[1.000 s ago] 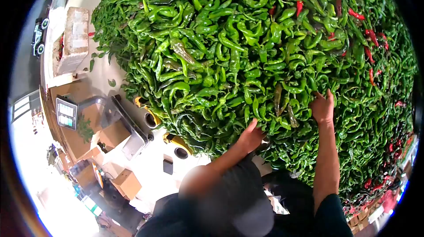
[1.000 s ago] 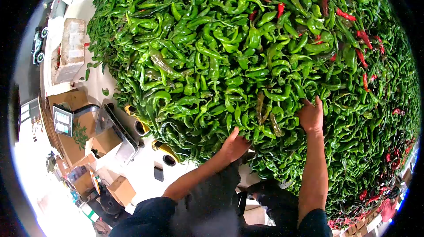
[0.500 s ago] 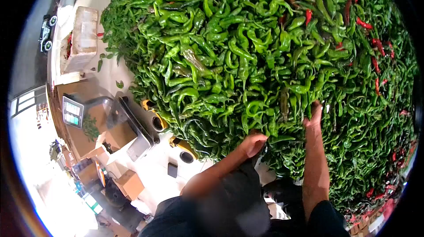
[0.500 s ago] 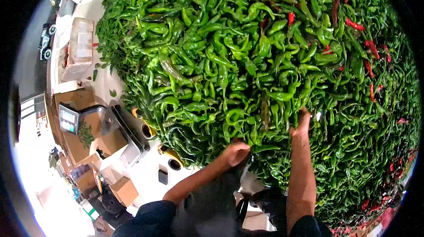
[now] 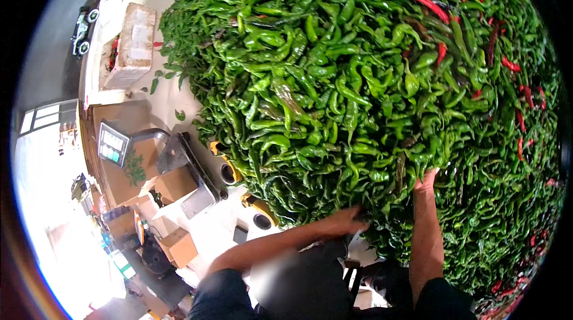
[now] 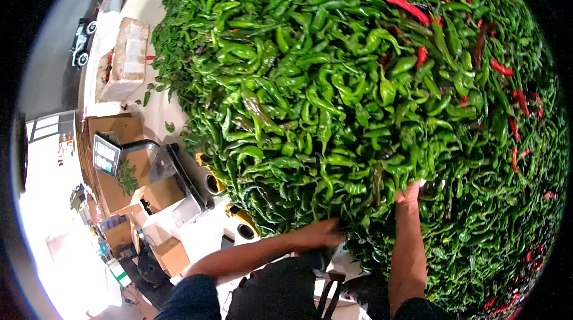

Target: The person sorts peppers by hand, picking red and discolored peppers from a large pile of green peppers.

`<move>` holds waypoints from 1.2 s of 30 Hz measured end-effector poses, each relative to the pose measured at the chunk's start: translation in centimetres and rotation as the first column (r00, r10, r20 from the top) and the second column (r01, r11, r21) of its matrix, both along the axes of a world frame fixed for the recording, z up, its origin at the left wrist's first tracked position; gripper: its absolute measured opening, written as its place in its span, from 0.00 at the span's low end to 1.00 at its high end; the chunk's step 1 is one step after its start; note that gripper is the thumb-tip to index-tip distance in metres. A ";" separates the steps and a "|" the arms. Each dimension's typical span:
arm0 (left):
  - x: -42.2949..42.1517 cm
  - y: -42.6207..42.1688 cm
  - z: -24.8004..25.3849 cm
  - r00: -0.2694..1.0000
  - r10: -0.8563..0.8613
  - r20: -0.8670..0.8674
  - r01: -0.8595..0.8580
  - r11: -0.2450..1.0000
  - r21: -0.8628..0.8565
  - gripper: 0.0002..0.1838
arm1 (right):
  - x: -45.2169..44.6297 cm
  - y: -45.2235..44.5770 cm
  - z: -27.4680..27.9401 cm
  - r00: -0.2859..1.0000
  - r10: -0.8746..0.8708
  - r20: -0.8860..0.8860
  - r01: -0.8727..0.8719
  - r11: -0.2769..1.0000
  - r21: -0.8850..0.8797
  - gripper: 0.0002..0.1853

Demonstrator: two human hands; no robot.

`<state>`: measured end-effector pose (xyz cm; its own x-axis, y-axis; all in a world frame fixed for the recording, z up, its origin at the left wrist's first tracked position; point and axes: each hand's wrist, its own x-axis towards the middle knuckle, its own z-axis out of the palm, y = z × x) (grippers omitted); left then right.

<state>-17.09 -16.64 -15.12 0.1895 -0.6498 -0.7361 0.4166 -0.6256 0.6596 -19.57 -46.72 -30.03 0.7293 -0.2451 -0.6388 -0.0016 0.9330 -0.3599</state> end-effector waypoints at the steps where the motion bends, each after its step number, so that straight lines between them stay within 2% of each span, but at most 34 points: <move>1: 2.6 1.6 3.2 0.986 -0.166 0.016 0.167 0.985 -0.043 0.30 | 0.6 0.0 0.2 0.987 0.023 0.162 -0.034 0.997 0.067 0.24; 2: 5.5 3.2 6.7 0.943 -0.331 0.038 0.333 0.939 -0.083 0.28 | 1.2 -0.1 0.3 0.948 0.031 0.318 -0.074 0.989 0.126 0.25; 3: 10.2 4.2 10.7 0.945 -0.279 0.171 0.298 0.949 -0.100 0.24 | 2.0 0.4 1.6 0.993 -0.022 0.112 0.011 0.995 0.101 0.24; 4: 14.6 6.8 11.2 0.827 -0.043 0.560 0.227 0.938 -0.263 0.21 | 2.2 0.8 1.7 0.995 -0.040 0.089 0.029 0.992 0.120 0.24; 5: 19.9 6.8 13.3 0.664 0.064 0.745 0.018 0.995 -0.101 0.17 | 2.3 1.0 1.5 0.996 -0.053 0.065 0.043 0.990 0.138 0.25; 6: 25.3 6.8 15.4 0.472 0.104 0.875 -0.289 0.956 0.042 0.14 | 2.5 1.0 1.2 0.997 -0.066 0.045 0.058 0.986 0.154 0.25; 7: 30.6 6.8 17.5 0.332 0.123 0.935 -0.567 0.818 0.094 0.12 | 1.3 0.4 -1.2 0.983 -0.030 0.180 -0.001 0.986 0.168 0.26; 8: 36.8 9.4 14.4 -0.131 0.093 0.987 -0.424 0.895 -0.141 0.15 | 2.6 1.2 0.6 0.989 -0.033 0.144 0.008 0.986 0.169 0.25; 9: 41.4 10.6 13.7 -0.022 -0.036 0.999 -0.544 0.839 0.018 0.18 | 3.0 1.4 1.0 0.991 -0.027 0.135 0.004 0.986 0.167 0.25; 10: 45.2 12.0 12.4 0.120 -0.061 0.991 -0.557 0.822 0.118 0.21 | 3.0 1.4 1.1 0.992 -0.016 0.125 -0.004 0.987 0.162 0.25; 11: 47.7 13.8 10.3 0.009 -0.238 0.971 -0.396 0.891 0.222 0.23 | 3.1 1.4 1.0 0.994 -0.005 0.111 -0.012 0.988 0.155 0.25; 14: 48.7 13.1 9.1 0.109 -0.331 0.937 -0.297 0.889 0.349 0.25 | 4.1 0.9 0.7 0.996 0.014 0.094 -0.027 0.991 0.131 0.26; 15: 48.3 13.4 9.2 0.076 -0.364 0.928 -0.268 0.889 0.371 0.23 | 4.3 0.8 0.6 0.995 0.016 0.095 -0.028 0.992 0.125 0.26; 18: 48.2 15.0 8.5 0.102 -0.317 0.943 -0.246 0.910 0.333 0.21 | 5.0 0.9 0.7 0.996 0.017 0.090 -0.027 0.993 0.118 0.26; 20: 45.5 14.5 10.9 0.061 -0.556 0.829 -0.369 0.759 0.537 0.19 | 5.6 1.8 0.8 0.997 0.004 0.075 -0.013 0.992 0.125 0.26; 22: 43.3 17.5 11.8 -0.079 -0.492 0.867 -0.403 0.811 0.424 0.17 | 6.3 2.6 0.8 0.997 0.002 0.072 -0.012 0.991 0.133 0.27; 24: 39.3 19.6 13.5 -0.075 -0.484 0.872 -0.503 0.773 0.386 0.15 | 7.1 3.0 0.8 0.997 0.004 0.073 -0.013 0.991 0.134 0.27; 25: 35.9 19.5 14.2 -0.020 -0.280 0.960 -0.583 0.783 0.216 0.16 | 7.4 3.2 0.8 0.998 0.011 0.069 -0.020 0.991 0.134 0.27; 26: 33.1 21.0 12.8 -0.036 -0.052 0.998 -0.677 0.736 0.014 0.16 | 7.5 3.1 0.9 0.998 0.016 0.068 -0.025 0.991 0.130 0.27; 27: 29.0 18.1 14.0 0.061 0.032 0.998 -0.804 0.593 0.030 0.15 | 8.0 2.9 0.9 0.997 0.021 0.068 -0.029 0.992 0.126 0.28; 28: 25.3 16.2 13.5 0.032 0.231 0.972 -0.835 0.541 -0.101 0.18 | 8.1 2.8 1.0 0.997 0.022 0.068 -0.030 0.992 0.122 0.28; 29: 21.5 13.8 12.8 0.028 0.309 0.951 -0.847 0.512 -0.141 0.17 | 8.6 2.7 1.0 0.997 0.029 0.070 -0.037 0.993 0.115 0.28; 30: 17.9 12.9 10.4 0.001 0.376 0.926 -0.816 0.536 -0.217 0.17 | 9.0 2.5 1.0 0.997 0.039 0.072 -0.046 0.993 0.106 0.29; 31: 15.1 10.4 9.1 0.010 0.509 0.861 -0.794 0.527 -0.302 0.19 | 9.6 2.3 1.0 0.996 0.046 0.073 -0.053 0.994 0.092 0.29; 32: 13.3 6.4 8.7 0.081 0.687 0.722 -0.826 0.452 -0.337 0.19 | 10.2 2.0 1.0 0.996 0.049 0.077 -0.055 0.995 0.080 0.29; 33: 12.0 4.3 8.2 0.179 0.808 0.562 -0.834 0.427 -0.349 0.20 | 11.0 1.7 1.1 0.995 0.062 0.081 -0.067 0.996 0.059 0.30; 34: 11.9 2.1 10.2 0.258 0.824 0.504 -0.801 0.474 -0.366 0.19 | 11.9 1.3 1.2 0.993 0.069 0.092 -0.073 0.996 0.047 0.30; 36: 12.5 0.4 11.6 0.232 0.873 0.429 -0.701 0.456 -0.549 0.21 | 12.2 0.4 1.9 0.993 0.069 0.099 -0.073 0.997 0.032 0.31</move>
